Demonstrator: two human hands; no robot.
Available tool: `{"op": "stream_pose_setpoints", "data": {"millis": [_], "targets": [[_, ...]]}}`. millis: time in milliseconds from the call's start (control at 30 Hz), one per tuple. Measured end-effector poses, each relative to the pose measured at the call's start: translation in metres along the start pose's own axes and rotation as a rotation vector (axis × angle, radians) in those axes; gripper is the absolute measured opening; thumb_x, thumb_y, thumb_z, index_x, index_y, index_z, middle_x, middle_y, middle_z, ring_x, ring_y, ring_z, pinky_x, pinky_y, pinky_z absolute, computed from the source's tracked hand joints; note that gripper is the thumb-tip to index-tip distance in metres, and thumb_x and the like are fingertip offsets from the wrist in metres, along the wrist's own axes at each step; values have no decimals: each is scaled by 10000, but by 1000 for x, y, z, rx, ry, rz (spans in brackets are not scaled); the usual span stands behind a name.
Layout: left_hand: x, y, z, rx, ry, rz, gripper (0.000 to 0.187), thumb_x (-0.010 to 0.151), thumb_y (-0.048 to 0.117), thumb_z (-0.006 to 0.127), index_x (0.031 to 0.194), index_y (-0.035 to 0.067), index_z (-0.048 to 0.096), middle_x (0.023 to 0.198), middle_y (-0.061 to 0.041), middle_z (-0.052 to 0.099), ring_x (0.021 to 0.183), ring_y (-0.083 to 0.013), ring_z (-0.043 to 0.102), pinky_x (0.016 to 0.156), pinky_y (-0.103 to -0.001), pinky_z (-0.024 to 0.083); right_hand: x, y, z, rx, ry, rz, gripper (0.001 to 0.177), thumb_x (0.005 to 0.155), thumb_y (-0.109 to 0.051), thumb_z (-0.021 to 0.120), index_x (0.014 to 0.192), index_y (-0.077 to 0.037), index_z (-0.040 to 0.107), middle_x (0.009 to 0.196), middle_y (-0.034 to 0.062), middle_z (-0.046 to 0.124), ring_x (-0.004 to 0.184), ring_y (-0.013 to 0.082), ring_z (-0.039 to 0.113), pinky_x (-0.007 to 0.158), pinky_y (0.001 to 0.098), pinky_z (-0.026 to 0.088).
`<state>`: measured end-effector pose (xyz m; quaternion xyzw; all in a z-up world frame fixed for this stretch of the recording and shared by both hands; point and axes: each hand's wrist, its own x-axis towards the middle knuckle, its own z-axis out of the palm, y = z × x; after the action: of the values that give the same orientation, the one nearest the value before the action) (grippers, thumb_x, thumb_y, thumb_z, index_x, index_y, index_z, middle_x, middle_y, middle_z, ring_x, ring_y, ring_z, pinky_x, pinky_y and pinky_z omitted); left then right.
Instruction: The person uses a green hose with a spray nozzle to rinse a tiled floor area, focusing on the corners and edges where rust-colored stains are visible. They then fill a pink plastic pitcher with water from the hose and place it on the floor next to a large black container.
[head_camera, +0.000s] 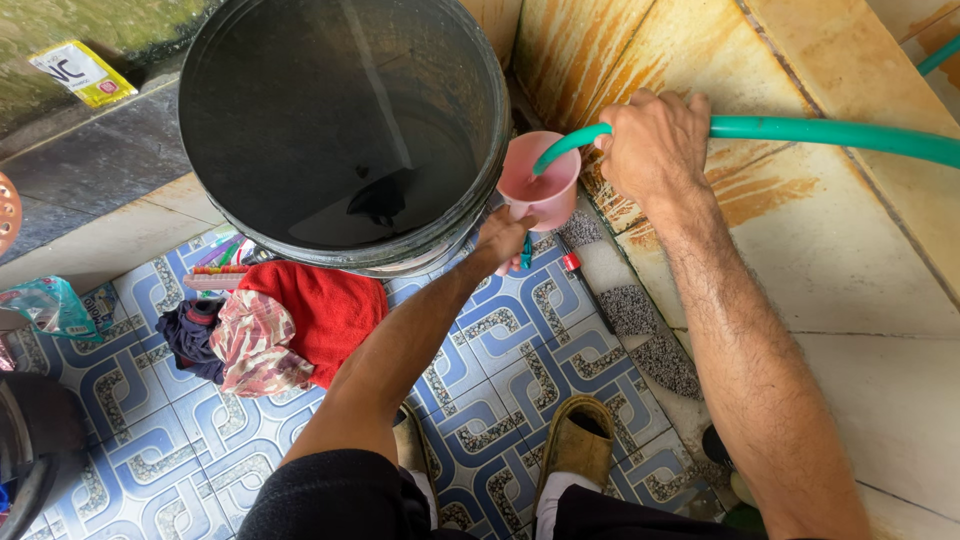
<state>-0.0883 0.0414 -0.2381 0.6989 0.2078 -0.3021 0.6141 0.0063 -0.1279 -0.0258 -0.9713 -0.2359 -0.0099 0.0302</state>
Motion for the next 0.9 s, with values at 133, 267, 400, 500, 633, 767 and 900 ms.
{"op": "stream_pose_setpoints", "data": {"millis": [133,267,400,500,633,767,900], "targets": [[-14,5,5,331,124,-43,601,935,381,652,1388,55,432,1066,-252,695,852,-388,742,737,-511,617,-3,-3,-10,17,-27,-11,156,918,-250,786,1041,-158,815,951,103,713,980,309,652,895,550,366],[-19,7,9,521,156,40,675,928,305,658,1510,148,354,1309,-299,609,1230,-461,587,1056,-525,473,-5,-4,-13,32,-93,3,138,904,-246,785,1012,-164,813,965,108,713,983,329,662,959,618,363],[-24,14,13,560,145,38,644,947,279,639,1511,163,350,1347,-283,603,1277,-456,577,1092,-523,461,-5,-3,-6,1,-86,-12,100,890,-246,793,934,-159,811,957,109,715,992,341,672,1024,690,334],[-28,13,18,699,124,77,655,980,266,615,1529,156,275,1333,-285,598,1247,-463,583,1068,-534,464,-5,-1,-1,-8,-101,4,95,898,-248,792,929,-161,813,960,111,717,983,342,674,1014,691,342],[-29,16,22,769,114,21,564,958,147,583,1459,141,326,1295,-257,648,1227,-428,629,1039,-529,504,-4,2,5,-9,-104,15,120,864,-252,817,956,-176,820,961,114,721,964,347,668,964,658,362],[-29,15,22,826,142,25,432,962,128,593,1338,74,387,1264,-248,667,1201,-421,648,1003,-534,527,-2,4,11,-40,-129,41,167,826,-230,847,987,-193,828,959,113,728,975,332,668,935,617,381],[-22,14,24,914,120,29,375,977,97,575,1299,0,409,1244,-282,669,1158,-407,681,954,-496,575,0,6,18,-55,-115,38,203,801,-235,866,998,-196,835,946,122,727,973,334,660,945,628,369]]}}
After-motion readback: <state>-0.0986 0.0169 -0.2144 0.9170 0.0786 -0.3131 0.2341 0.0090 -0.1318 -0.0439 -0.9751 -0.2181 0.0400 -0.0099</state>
